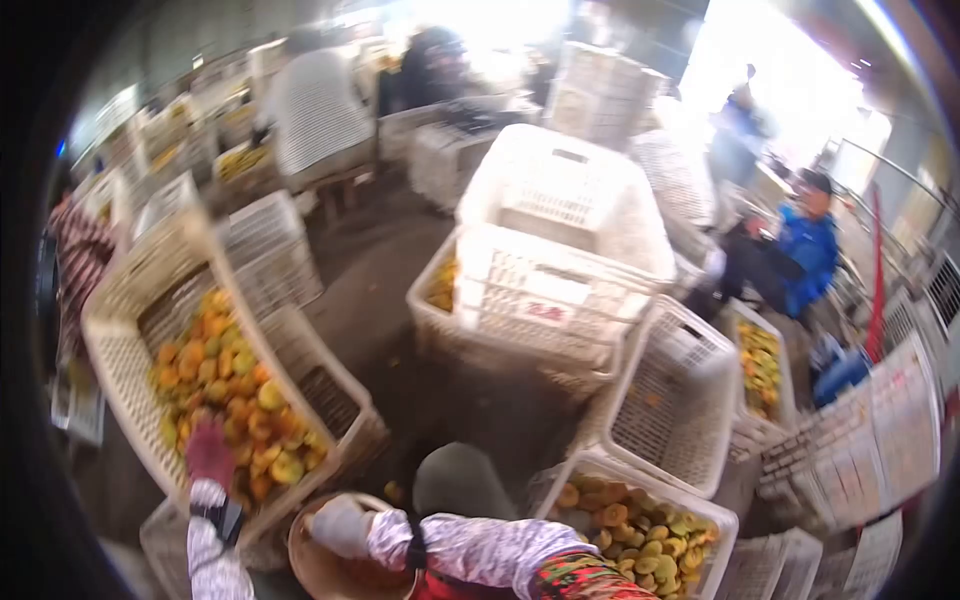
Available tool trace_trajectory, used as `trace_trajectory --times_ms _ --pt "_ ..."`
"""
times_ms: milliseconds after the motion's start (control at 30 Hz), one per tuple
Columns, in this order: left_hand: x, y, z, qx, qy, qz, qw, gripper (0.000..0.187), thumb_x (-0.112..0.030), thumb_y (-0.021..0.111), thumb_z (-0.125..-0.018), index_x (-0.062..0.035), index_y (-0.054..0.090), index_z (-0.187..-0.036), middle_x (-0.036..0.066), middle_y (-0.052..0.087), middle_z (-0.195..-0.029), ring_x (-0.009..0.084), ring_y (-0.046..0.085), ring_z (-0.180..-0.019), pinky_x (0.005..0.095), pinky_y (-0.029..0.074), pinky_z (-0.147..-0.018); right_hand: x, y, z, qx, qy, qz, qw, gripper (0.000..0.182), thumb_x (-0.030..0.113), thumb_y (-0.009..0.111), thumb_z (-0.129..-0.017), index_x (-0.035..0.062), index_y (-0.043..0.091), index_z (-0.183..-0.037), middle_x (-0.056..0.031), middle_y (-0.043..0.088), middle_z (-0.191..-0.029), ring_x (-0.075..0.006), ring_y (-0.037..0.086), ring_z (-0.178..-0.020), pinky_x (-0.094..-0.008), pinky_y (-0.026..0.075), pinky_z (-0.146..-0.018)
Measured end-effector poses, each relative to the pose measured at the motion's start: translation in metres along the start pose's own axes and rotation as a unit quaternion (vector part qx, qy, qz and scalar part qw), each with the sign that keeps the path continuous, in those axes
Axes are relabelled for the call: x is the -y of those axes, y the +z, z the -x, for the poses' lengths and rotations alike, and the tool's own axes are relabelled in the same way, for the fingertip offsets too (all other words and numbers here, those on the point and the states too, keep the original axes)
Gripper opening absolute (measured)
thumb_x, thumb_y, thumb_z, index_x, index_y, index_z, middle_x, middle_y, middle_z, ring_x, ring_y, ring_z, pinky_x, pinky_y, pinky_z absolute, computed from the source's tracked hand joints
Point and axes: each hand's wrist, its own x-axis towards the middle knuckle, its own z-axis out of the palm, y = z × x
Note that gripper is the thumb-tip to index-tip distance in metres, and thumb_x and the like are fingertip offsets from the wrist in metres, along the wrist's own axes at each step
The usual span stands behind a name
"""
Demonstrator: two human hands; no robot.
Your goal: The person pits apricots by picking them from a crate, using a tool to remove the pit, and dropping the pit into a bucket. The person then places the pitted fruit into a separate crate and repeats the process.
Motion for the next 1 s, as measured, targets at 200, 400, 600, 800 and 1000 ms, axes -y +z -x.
trace_trajectory --times_ms 200,400,600,800,1000 --pt "-0.001 -0.035 0.014 0.047 -0.031 0.096 0.994 0.051 -0.007 0.055 -0.072 -0.0054 0.051 -0.123 0.02 0.043 -0.135 0.0362 0.049 -0.115 0.0421 0.043 -0.093 0.002 0.002 -0.018 0.03 -0.036 0.05 0.998 0.027 0.014 0.057 -0.078 0.0046 0.058 -0.104 -0.0097 0.067 -0.078 -0.0294 0.067 -0.073 -0.0395 0.052 -0.061" --pt "0.01 -0.021 0.04 -0.103 -0.106 0.297 0.944 0.05 -0.001 0.061 -0.079 -0.0021 0.052 -0.127 0.021 0.053 -0.127 0.0336 0.048 -0.122 0.0377 0.042 -0.099 -0.01 0.013 -0.024 0.014 -0.043 0.04 0.998 0.033 0.014 0.052 -0.081 -0.0022 0.051 -0.111 -0.0127 0.065 -0.075 -0.0331 0.066 -0.073 -0.0415 0.051 -0.059" --pt "0.026 0.009 0.041 -0.069 -0.136 0.888 0.434 0.033 -0.009 0.055 -0.089 -0.0036 0.054 -0.121 0.018 0.057 -0.121 0.0293 0.057 -0.111 0.039 0.048 -0.091 -0.007 0.011 -0.032 -0.044 -0.002 0.026 0.999 0.028 0.015 0.054 -0.079 -0.0002 0.053 -0.104 -0.0144 0.064 -0.071 -0.0334 0.066 -0.068 -0.0434 0.05 -0.056" --pt "-0.036 -0.044 0.084 -0.004 -0.126 0.961 0.244 0.032 -0.015 0.054 -0.091 -0.0052 0.054 -0.122 0.016 0.059 -0.116 0.0278 0.059 -0.104 0.0394 0.051 -0.086 -0.006 0.005 -0.012 -0.196 -0.079 0.122 0.97 0.014 0.02 0.053 -0.08 0.0071 0.057 -0.082 -0.0049 0.051 -0.063 -0.0195 0.053 -0.049 -0.0374 0.042 -0.039" --pt "-0.042 -0.053 0.132 -0.007 -0.098 0.985 0.139 0.033 -0.02 0.052 -0.093 -0.0068 0.053 -0.123 0.015 0.061 -0.112 0.0263 0.062 -0.098 0.0397 0.053 -0.081 0.006 -0.022 -0.032 -0.052 -0.045 0.03 0.997 0.031 0.029 0.061 -0.08 0.0045 0.058 -0.098 -0.0176 0.065 -0.07 -0.037 0.064 -0.065 -0.0474 0.051 -0.059"
